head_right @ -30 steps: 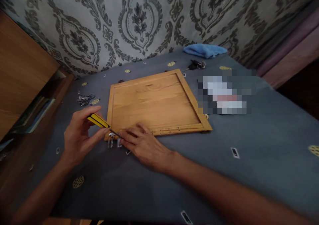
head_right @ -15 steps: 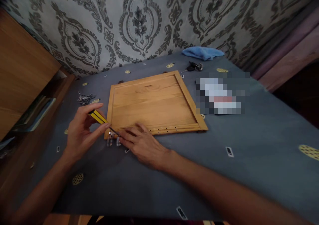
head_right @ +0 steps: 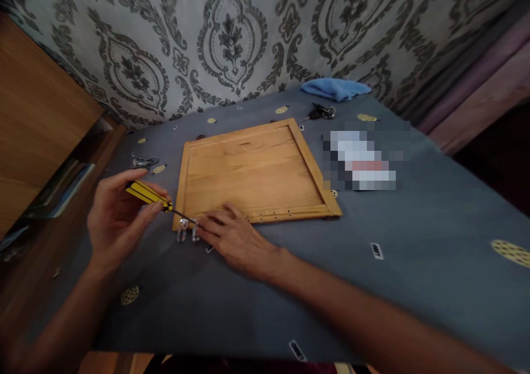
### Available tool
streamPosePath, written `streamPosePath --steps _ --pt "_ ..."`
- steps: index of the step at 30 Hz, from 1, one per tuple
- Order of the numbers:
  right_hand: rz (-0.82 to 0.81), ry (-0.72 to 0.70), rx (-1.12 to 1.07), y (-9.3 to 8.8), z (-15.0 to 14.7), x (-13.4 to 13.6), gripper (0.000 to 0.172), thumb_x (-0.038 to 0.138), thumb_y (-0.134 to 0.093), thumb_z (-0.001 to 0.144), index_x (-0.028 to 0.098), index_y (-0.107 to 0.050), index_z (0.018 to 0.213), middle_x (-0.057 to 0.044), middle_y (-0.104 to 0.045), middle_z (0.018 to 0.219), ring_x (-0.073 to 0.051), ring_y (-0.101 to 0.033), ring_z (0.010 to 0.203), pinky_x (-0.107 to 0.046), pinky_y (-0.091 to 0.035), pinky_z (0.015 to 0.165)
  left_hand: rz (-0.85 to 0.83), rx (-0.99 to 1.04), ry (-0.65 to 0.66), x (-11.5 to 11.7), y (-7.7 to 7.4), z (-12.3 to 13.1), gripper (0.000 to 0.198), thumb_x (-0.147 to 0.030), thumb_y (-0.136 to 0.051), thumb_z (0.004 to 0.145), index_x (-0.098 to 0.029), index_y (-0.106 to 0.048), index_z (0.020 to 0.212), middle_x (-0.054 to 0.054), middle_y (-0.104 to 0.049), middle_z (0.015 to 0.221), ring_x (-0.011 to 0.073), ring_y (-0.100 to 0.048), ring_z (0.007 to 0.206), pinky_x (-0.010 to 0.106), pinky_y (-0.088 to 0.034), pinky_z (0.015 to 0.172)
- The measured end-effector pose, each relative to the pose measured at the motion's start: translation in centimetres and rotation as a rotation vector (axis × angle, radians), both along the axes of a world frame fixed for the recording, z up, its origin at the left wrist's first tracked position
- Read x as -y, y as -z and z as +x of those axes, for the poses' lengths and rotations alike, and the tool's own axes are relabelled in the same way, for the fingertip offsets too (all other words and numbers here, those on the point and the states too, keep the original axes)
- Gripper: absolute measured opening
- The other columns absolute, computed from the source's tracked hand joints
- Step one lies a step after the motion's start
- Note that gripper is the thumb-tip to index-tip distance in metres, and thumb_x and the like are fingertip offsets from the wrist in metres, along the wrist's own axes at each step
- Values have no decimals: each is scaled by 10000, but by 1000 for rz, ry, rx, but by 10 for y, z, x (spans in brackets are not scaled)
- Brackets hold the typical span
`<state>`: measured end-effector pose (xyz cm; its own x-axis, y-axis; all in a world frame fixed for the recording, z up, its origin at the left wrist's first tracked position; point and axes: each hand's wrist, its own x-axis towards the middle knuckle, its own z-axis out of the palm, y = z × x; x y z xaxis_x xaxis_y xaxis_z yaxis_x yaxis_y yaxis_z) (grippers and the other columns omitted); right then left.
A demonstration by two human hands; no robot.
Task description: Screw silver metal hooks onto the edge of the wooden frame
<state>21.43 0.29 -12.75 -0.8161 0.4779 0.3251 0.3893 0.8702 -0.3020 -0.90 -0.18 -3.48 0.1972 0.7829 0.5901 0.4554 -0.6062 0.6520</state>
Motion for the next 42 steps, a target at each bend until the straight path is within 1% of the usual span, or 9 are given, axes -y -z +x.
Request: streamPosePath --steps 3,10,21,24,28,30,33,37,42 --pt "0 -8 -4 0 0 0 417 81 -550 983 155 -592 1392 -116 -644 1426 -280 -507 1361 -584 -355 1155 25 11 -9 1 -2 0 500 -128 -749 875 -288 -586 1320 16 -697 1032 147 -726 906 267 -629 817" --pt "-11 -3 -13 -2 0 0 426 93 -550 985 197 -598 1395 -109 -648 1419 -265 -509 1358 -569 -352 1160 11 -61 12 -4 8 -4 514 -121 -729 886 -293 -578 1347 22 -699 1039 158 -724 905 282 -636 818" --pt "-11 -9 -1 -2 0 0 449 78 -578 956 169 -595 1396 -121 -641 1427 -279 -504 1367 -580 -361 1151 8 -125 53 -3 12 -4 522 -124 -693 914 -299 -556 1387 30 -685 1067 160 -718 919 283 -627 817" --pt "-2 -11 -1 -2 0 0 461 78 -593 949 166 -593 1401 -119 -646 1422 -279 -513 1358 -578 -370 1146 62 -159 25 -5 13 -3 485 -181 -724 906 -286 -576 1356 34 -676 1068 172 -702 913 286 -629 775" --pt "7 -4 9 -2 0 0 456 85 -578 963 181 -590 1408 -112 -641 1433 -274 -506 1369 -573 -356 1159 135 -197 -37 -9 9 1 402 -233 -766 887 -272 -628 1262 19 -669 1037 149 -673 846 237 -612 691" --pt "11 -2 6 -2 0 0 456 83 -568 967 189 -588 1411 -110 -634 1443 -272 -502 1375 -570 -355 1161 98 -216 -16 -11 4 2 392 -219 -750 896 -273 -625 1264 25 -670 1066 148 -678 848 239 -614 697" --pt "15 -7 -12 0 0 0 449 83 -557 973 166 -582 1413 -118 -632 1445 -280 -501 1377 -576 -366 1151 -21 -205 79 -12 -4 3 455 -183 -719 905 -278 -583 1329 36 -662 1079 162 -697 878 261 -627 732" --pt "17 -2 -21 2 0 0 420 96 -543 987 162 -595 1398 -105 -648 1427 -285 -500 1381 -569 -354 1162 -86 -198 156 -12 -6 4 441 -139 -651 942 -275 -559 1350 25 -658 1012 140 -686 839 238 -611 738" --pt "24 -3 -25 2 0 0 410 96 -524 997 141 -592 1399 -109 -630 1451 -292 -497 1377 -581 -373 1145 56 -226 41 -11 3 3 415 -205 -757 895 -270 -612 1278 30 -666 1089 154 -671 911 234 -600 749"
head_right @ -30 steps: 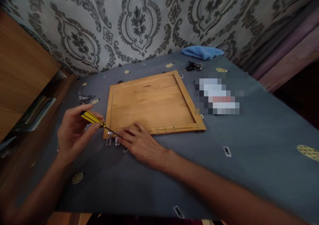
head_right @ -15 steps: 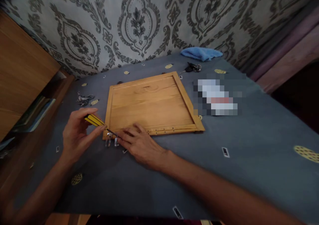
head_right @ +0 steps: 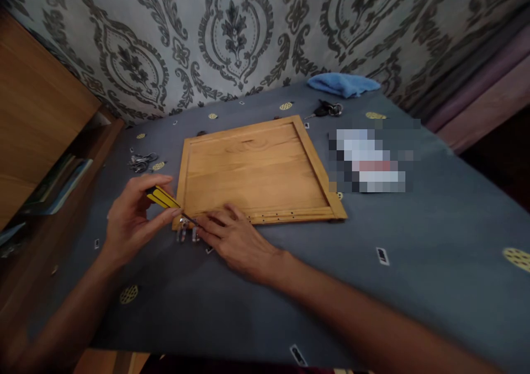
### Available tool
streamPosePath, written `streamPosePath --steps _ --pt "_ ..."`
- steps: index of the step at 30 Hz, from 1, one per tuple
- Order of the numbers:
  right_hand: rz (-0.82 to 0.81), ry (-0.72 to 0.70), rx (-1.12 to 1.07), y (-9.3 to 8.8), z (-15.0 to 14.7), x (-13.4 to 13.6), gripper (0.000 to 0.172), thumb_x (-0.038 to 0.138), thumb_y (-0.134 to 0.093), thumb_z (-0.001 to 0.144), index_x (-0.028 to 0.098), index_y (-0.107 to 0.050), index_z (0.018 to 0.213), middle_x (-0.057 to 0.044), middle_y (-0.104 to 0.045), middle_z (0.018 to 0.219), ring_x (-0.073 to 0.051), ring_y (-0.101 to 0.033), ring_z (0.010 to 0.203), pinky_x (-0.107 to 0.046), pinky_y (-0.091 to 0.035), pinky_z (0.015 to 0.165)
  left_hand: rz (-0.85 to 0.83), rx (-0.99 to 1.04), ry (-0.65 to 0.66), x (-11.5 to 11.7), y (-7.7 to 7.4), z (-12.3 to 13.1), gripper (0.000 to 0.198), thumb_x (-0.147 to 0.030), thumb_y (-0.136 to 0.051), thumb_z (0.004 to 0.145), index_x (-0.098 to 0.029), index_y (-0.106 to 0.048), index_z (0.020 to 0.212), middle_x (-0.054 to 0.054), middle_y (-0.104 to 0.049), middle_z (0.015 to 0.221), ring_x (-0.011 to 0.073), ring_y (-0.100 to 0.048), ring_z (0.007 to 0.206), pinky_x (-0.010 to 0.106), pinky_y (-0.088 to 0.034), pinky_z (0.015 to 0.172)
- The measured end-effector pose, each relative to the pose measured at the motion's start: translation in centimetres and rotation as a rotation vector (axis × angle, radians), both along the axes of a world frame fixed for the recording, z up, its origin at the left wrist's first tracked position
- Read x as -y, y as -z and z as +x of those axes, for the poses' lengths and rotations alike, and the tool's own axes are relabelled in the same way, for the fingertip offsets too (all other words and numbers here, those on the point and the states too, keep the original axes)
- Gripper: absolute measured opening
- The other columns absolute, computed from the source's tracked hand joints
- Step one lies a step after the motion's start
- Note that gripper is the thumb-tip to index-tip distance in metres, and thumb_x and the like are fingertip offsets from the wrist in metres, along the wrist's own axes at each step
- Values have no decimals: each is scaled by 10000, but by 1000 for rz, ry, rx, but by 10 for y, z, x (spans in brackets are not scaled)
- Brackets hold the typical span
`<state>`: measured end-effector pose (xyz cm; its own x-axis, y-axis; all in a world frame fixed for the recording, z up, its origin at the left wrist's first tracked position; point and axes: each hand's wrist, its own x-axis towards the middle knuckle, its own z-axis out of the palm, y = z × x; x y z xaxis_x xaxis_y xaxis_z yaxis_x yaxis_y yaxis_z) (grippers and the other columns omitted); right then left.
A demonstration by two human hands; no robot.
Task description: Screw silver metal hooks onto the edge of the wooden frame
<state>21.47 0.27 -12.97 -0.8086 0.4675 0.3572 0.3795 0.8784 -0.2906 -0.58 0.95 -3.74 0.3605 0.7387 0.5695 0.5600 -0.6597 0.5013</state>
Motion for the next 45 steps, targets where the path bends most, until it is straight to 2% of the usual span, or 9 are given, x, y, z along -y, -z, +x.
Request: streamPosePath --steps 8,11,16,22,25,30,36,40,45 --pt "37 0 -1 2 -1 0 411 101 -575 982 133 -591 1392 -118 -649 1423 -299 -514 1356 -585 -392 1129 -159 136 71 3 0 -2 458 -138 -702 923 -286 -592 1342 2 -649 1039 118 -673 868 209 -586 773" --pt "21 4 15 1 -1 0 400 109 -562 992 150 -596 1389 -108 -640 1438 -289 -503 1371 -575 -374 1148 -122 124 76 3 5 -2 466 -137 -687 933 -296 -584 1359 6 -650 1056 124 -664 908 216 -574 803" --pt "7 7 18 -2 0 0 393 107 -544 1000 157 -600 1386 -94 -625 1460 -290 -499 1376 -573 -367 1156 -34 128 11 2 11 -3 483 -174 -796 858 -296 -641 1298 10 -669 1099 120 -652 915 181 -558 765" --pt "13 16 27 -5 -1 1 390 112 -529 1007 166 -602 1387 -97 -640 1439 -284 -512 1363 -558 -381 1149 -209 209 52 5 4 -4 481 -148 -727 909 -300 -587 1343 18 -678 1062 142 -707 923 240 -614 796" --pt "12 20 30 -4 0 1 397 104 -525 1005 178 -603 1386 -92 -644 1434 -278 -516 1359 -552 -377 1153 -179 181 53 5 6 -4 455 -176 -710 931 -288 -578 1351 21 -680 1047 144 -709 911 257 -616 804" --pt "3 10 23 -2 0 1 403 94 -524 1004 185 -600 1389 -92 -627 1457 -275 -498 1377 -566 -367 1157 -19 132 4 3 12 -4 446 -249 -785 885 -290 -626 1300 27 -677 1136 146 -688 923 228 -606 754" --pt "8 4 21 -2 -1 0 400 100 -529 1000 143 -593 1393 -108 -633 1447 -294 -504 1370 -574 -372 1150 -171 165 57 4 9 -9 511 -186 -719 921 -309 -559 1390 56 -666 1182 160 -715 921 279 -632 795" --pt "2 8 26 -1 0 0 406 105 -541 997 178 -599 1392 -99 -641 1437 -280 -497 1379 -560 -360 1159 -146 181 71 5 7 -9 518 -145 -704 920 -304 -560 1391 49 -675 1146 166 -729 963 279 -632 831" --pt "1 0 5 -1 0 1 407 90 -536 993 151 -593 1390 -101 -645 1432 -286 -511 1354 -570 -373 1145 -95 248 43 6 4 -6 511 -99 -697 916 -280 -572 1377 29 -701 1057 144 -735 937 253 -629 841"
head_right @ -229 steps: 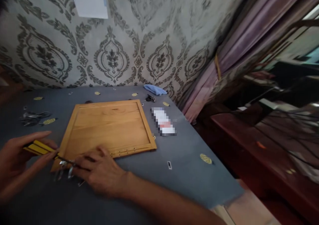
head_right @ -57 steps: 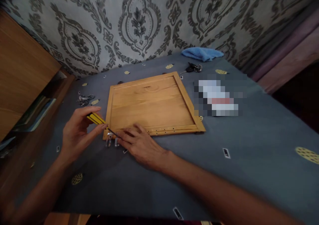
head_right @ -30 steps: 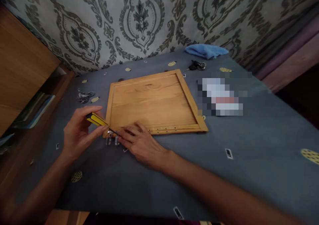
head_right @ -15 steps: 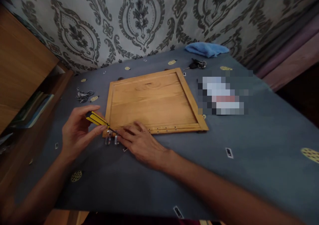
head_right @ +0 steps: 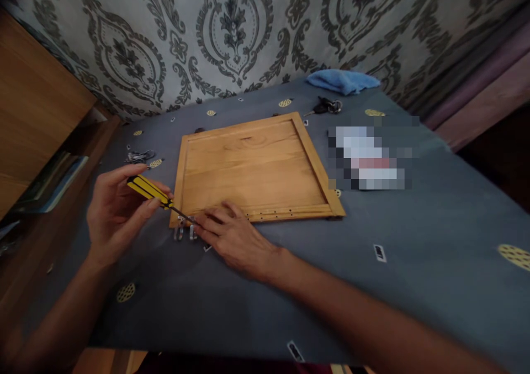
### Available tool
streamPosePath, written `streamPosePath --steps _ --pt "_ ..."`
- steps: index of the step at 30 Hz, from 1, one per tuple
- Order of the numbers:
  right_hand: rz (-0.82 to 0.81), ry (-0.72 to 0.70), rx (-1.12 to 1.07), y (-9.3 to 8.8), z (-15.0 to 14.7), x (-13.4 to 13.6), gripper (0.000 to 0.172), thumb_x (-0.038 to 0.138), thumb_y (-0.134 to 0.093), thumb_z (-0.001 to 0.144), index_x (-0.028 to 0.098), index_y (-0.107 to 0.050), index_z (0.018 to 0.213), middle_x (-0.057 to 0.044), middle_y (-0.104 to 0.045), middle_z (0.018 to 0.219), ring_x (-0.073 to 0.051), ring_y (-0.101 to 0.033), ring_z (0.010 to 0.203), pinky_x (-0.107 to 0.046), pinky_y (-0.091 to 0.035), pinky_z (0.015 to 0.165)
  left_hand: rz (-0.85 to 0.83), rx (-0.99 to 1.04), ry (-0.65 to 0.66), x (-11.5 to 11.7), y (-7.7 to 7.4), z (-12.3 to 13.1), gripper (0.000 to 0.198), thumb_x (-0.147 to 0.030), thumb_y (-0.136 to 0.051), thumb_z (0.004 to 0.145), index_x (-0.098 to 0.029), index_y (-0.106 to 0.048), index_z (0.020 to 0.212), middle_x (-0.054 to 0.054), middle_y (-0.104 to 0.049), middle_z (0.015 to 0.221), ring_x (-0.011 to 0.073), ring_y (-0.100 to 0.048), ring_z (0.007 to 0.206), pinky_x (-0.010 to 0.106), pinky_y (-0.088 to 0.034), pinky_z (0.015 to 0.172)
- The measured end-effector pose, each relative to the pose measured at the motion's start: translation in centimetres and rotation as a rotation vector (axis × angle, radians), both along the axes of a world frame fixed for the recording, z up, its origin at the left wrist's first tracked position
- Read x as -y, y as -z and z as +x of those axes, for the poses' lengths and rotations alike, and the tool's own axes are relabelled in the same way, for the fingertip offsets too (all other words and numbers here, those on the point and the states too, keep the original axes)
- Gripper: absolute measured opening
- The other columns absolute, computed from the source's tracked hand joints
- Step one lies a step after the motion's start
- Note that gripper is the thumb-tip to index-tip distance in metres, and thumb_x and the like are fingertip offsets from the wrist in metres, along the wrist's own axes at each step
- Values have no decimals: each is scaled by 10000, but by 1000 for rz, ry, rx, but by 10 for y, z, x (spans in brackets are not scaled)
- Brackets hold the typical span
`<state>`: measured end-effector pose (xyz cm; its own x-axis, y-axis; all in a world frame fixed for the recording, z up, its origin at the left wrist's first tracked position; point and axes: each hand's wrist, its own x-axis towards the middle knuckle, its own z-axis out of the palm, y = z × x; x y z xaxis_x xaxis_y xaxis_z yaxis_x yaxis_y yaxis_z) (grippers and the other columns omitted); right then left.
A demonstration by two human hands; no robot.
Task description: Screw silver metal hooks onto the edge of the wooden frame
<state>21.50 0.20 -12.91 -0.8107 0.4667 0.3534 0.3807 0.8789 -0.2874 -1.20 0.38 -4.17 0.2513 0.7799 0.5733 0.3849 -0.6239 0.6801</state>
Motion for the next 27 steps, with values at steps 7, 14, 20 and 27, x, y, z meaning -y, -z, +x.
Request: streamPosePath --steps 7,14,20,27 --pt "-22 -4 19 -2 0 -1 432 91 -564 980 159 -580 1406 -105 -632 1446 -281 -486 1380 -580 -353 1162 -11 -53 -12 -1 5 -1 527 -126 -700 915 -322 -559 1384 34 -675 1109 168 -737 965 289 -643 837" --pt "-32 -3 37 -5 0 0 442 84 -561 975 147 -579 1412 -118 -634 1441 -286 -492 1380 -591 -369 1154 16 -103 -12 -1 7 -3 523 -124 -694 918 -310 -552 1386 39 -679 1090 177 -743 962 298 -652 821" --pt "-5 4 35 -3 0 0 416 97 -540 995 154 -587 1404 -103 -629 1453 -291 -504 1375 -583 -370 1158 48 -121 19 -2 10 -3 535 -154 -723 914 -311 -538 1391 43 -669 1118 173 -729 945 299 -643 810" --pt "11 3 31 -2 0 -1 413 90 -537 992 156 -592 1396 -100 -643 1437 -284 -506 1379 -578 -362 1162 192 -146 -38 -2 12 -1 517 -207 -788 881 -310 -591 1349 26 -682 1174 139 -684 917 238 -625 762"
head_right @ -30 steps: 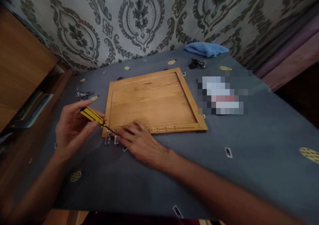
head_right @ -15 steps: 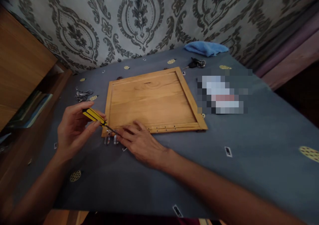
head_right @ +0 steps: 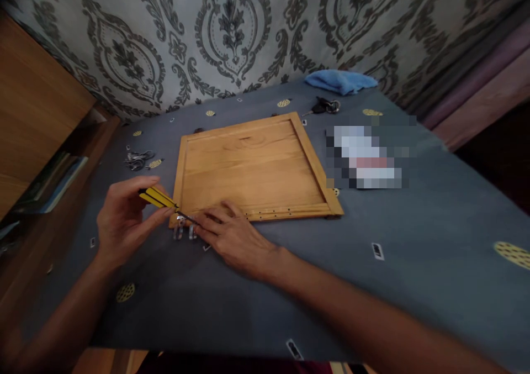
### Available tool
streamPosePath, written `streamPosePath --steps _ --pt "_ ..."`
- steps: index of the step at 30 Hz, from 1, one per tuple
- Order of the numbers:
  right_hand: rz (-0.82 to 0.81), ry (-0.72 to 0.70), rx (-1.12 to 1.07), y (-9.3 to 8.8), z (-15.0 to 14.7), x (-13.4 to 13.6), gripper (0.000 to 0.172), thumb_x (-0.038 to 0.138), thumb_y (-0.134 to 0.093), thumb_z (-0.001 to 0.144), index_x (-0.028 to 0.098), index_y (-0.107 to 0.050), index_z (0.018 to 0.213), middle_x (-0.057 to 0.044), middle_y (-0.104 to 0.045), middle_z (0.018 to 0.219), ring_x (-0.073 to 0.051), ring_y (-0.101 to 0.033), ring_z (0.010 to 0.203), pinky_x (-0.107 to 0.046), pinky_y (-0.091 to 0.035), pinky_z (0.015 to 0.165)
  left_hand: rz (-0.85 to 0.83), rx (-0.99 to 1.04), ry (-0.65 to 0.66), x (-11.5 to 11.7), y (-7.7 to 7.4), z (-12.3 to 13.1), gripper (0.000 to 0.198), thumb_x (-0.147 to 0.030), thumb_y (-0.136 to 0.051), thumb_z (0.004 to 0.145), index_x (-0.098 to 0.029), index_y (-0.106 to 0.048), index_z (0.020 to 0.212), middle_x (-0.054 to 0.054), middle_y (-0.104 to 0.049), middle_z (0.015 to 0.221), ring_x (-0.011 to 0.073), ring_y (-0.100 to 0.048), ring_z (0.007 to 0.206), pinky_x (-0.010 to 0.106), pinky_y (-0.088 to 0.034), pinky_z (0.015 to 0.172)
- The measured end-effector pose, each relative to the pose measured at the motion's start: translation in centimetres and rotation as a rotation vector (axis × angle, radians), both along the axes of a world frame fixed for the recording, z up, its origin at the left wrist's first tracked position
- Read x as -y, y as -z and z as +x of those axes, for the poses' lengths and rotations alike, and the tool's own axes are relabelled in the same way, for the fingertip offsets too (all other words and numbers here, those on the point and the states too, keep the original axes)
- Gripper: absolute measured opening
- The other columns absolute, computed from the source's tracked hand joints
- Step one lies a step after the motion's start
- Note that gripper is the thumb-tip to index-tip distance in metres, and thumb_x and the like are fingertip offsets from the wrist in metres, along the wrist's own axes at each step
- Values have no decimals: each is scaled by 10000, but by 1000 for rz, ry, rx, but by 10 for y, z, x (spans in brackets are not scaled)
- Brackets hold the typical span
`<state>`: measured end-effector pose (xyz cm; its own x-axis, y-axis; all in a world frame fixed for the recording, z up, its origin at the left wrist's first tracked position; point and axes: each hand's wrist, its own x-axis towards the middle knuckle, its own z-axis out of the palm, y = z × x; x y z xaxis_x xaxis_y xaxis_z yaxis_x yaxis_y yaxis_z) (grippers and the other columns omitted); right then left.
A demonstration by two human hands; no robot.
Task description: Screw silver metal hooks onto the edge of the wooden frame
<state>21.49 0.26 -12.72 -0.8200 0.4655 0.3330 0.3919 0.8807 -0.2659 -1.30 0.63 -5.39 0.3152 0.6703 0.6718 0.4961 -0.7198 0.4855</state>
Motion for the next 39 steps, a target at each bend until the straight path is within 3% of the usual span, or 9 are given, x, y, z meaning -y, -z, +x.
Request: streamPosePath --steps 7,13,18,21,24,28,35,39 --pt "-12 8 12 -3 0 0 417 94 -549 989 184 -604 1392 -105 -633 1447 -276 -510 1375 -575 -373 1157 -140 3 48 2 -3 -1 555 -123 -702 913 -327 -553 1407 58 -677 1183 187 -717 945 326 -647 805" --pt "-5 1 6 -2 -1 0 426 85 -565 975 159 -605 1393 -120 -642 1433 -287 -514 1367 -583 -384 1147 -107 5 106 1 -2 1 555 -115 -706 918 -315 -543 1410 32 -695 1104 155 -712 905 271 -634 772" --pt "-4 8 5 -2 -1 0 414 89 -546 989 184 -609 1387 -105 -642 1435 -277 -519 1363 -577 -374 1153 -14 -14 55 -1 0 1 543 -189 -773 894 -325 -569 1379 18 -705 1146 116 -694 803 235 -623 732" --pt "-2 3 -1 -1 -2 0 413 86 -546 985 163 -606 1387 -117 -641 1434 -289 -518 1363 -592 -381 1144 -6 -13 48 -1 1 -1 545 -185 -772 895 -330 -573 1381 22 -703 1190 122 -703 855 224 -621 742" --pt "-5 -1 2 -1 -1 0 416 90 -549 985 168 -605 1390 -117 -643 1432 -290 -516 1367 -587 -383 1142 -103 -25 55 1 0 -3 529 -153 -727 918 -321 -567 1393 54 -684 1244 163 -720 952 280 -633 810" --pt "-3 5 4 -1 -1 0 414 91 -547 992 176 -601 1394 -110 -640 1436 -283 -515 1372 -572 -378 1149 -211 -36 68 3 -3 -3 548 -116 -650 947 -312 -515 1441 63 -681 1163 182 -722 978 322 -625 855" --pt "-9 2 4 0 0 0 437 84 -553 982 185 -592 1405 -107 -611 1474 -281 -508 1382 -582 -366 1161 -27 -66 6 -1 2 0 562 -224 -772 893 -327 -545 1397 29 -660 1122 160 -665 915 264 -612 756" --pt "2 5 -2 1 0 0 415 95 -528 1000 176 -591 1402 -107 -625 1456 -282 -507 1384 -581 -372 1159 -45 -72 6 0 1 -1 522 -196 -726 929 -327 -550 1403 34 -661 1175 154 -684 925 256 -610 763"
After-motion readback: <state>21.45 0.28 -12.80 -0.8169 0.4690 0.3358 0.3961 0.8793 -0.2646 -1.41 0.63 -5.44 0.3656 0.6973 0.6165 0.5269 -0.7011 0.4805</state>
